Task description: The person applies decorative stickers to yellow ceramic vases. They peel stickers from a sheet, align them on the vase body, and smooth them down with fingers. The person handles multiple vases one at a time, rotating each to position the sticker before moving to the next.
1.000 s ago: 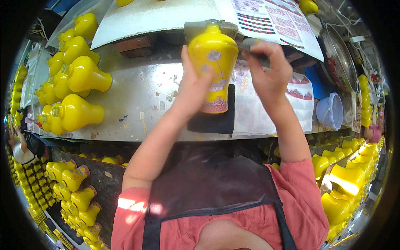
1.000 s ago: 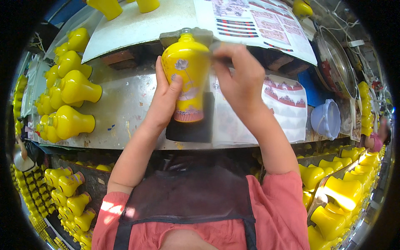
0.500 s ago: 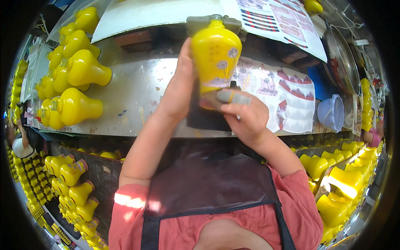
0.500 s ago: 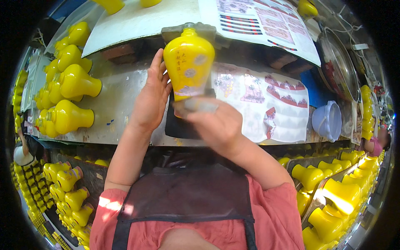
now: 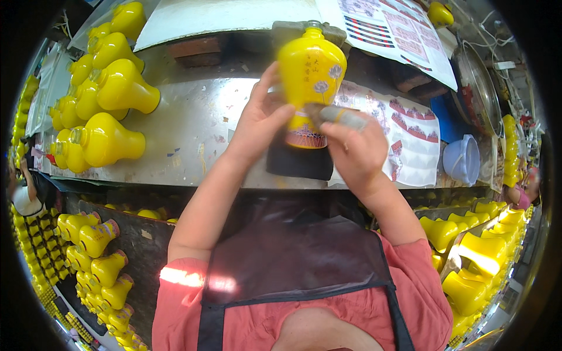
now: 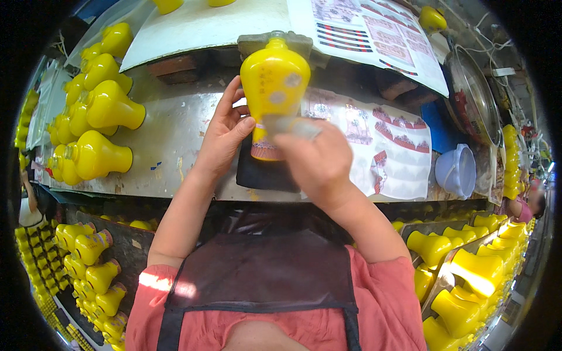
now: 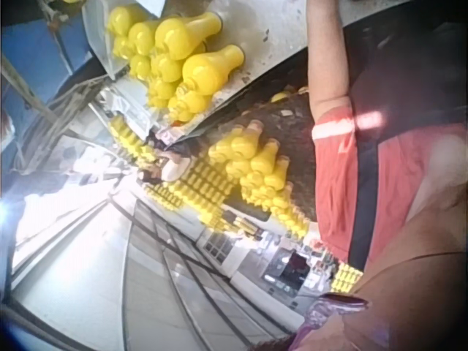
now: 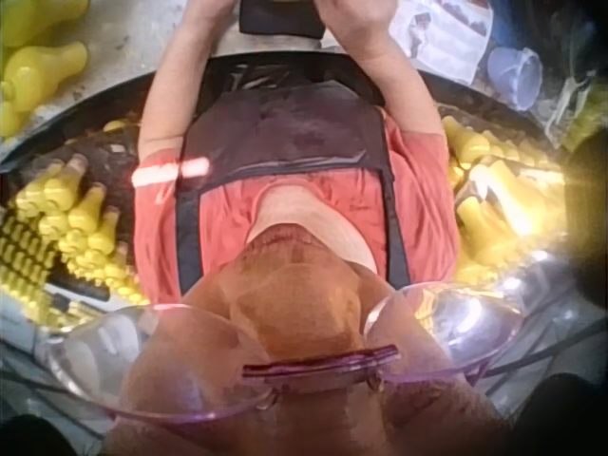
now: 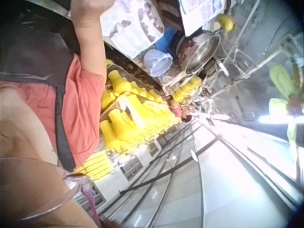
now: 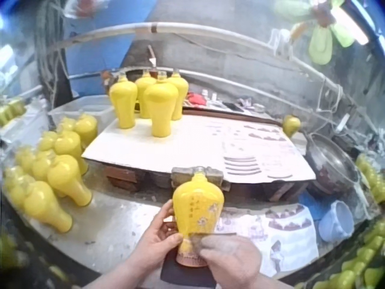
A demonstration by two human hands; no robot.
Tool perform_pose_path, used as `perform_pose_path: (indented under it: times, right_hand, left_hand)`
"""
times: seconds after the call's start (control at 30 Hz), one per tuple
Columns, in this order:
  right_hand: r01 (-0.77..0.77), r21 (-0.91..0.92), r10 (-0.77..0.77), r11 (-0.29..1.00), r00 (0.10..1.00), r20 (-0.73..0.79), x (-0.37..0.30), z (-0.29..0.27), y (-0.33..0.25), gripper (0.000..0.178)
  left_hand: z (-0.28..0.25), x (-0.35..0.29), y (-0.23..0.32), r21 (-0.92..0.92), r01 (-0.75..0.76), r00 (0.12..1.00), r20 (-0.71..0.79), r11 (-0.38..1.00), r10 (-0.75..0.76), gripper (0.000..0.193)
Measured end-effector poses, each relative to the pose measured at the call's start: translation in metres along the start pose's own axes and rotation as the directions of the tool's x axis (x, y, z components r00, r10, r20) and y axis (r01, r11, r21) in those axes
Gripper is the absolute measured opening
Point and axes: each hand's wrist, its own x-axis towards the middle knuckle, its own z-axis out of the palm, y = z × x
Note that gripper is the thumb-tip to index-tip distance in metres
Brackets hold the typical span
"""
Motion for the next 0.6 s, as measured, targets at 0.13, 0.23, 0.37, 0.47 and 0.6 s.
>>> perform_pose_path:
  times: [0.13, 0.23, 0.37, 0.47, 0.6]
  right_hand:
    - [0.042, -0.001, -0.042, 0.999, 0.999, 0.014, 0.005, 0.000, 0.001, 0.035]
    - [0.018, -0.077, -0.018, 0.997, 1.000, 0.003, 0.005, 0.001, 0.001, 0.033]
    - [0.181, -0.032, -0.179, 0.983, 0.982, 0.055, 0.007, 0.004, -0.004, 0.036]
    - [0.080, -0.181, -0.075, 0.980, 0.997, 0.031, 0.009, -0.001, -0.008, 0.032]
    - [0.274, -0.044, -0.258, 0.961, 0.940, 0.222, 0.012, -0.002, -0.017, 0.032]
  left_hand:
    - [0.002, 0.005, 0.006, -0.062, 0.026, 1.000, -0.008, 0.998, -0.027, 0.067]
    - [0.009, 0.000, 0.010, -0.102, 0.045, 0.997, -0.059, 0.994, -0.051, 0.055]
    - [0.011, -0.002, 0.013, -0.112, 0.009, 0.998, -0.063, 0.994, -0.016, 0.053]
    - [0.009, -0.002, 0.010, -0.065, -0.016, 0.998, -0.063, 0.998, 0.011, 0.052]
    - [0.008, -0.003, 0.005, -0.038, -0.045, 0.997, -0.071, 0.998, 0.042, 0.052]
